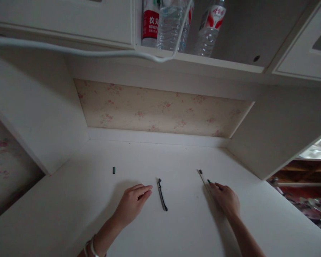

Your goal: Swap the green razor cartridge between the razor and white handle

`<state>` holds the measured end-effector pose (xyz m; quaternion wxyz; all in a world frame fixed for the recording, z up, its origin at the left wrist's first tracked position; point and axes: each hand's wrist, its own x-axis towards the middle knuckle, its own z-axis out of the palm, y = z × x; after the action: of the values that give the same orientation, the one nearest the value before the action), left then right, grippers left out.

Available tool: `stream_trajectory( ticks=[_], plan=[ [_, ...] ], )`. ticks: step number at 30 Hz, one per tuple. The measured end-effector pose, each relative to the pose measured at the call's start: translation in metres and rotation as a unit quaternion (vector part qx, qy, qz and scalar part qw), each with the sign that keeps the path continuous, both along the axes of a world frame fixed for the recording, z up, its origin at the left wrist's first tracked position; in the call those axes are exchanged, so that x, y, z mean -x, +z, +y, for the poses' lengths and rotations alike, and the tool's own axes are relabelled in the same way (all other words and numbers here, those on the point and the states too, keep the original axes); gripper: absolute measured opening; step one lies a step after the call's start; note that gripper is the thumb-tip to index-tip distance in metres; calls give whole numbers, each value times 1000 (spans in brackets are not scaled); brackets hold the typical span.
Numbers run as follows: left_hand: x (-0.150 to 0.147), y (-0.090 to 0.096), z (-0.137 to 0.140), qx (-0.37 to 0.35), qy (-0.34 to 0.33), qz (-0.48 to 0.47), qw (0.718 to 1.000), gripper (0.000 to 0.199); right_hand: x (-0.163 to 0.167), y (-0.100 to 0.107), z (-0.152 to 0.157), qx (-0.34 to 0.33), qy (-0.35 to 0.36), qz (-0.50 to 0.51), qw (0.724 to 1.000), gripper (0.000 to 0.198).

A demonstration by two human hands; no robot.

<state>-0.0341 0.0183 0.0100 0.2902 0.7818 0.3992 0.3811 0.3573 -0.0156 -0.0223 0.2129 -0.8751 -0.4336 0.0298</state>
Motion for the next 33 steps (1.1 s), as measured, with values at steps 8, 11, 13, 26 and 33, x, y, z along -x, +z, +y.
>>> stream_trajectory(
  ticks=[8, 11, 13, 26, 33],
  plan=[
    [-3, 2, -2, -29, -1, 43, 999, 29, 96, 20, -3, -143, 140, 142, 969, 49],
    [0, 0, 1, -49, 27, 83, 995, 29, 151, 19, 0, -132, 240, 168, 947, 42],
    [5, -1, 5, -62, 63, 98, 991, 27, 181, 15, 5, -113, 276, 142, 944, 35],
    [112, -15, 71, -21, 253, 219, 942, 35, 211, -6, 20, -113, 313, -34, 942, 26],
    [140, -23, 104, 7, 204, 323, 924, 52, 209, -10, 23, -166, 327, 96, 925, 34]
  ],
)
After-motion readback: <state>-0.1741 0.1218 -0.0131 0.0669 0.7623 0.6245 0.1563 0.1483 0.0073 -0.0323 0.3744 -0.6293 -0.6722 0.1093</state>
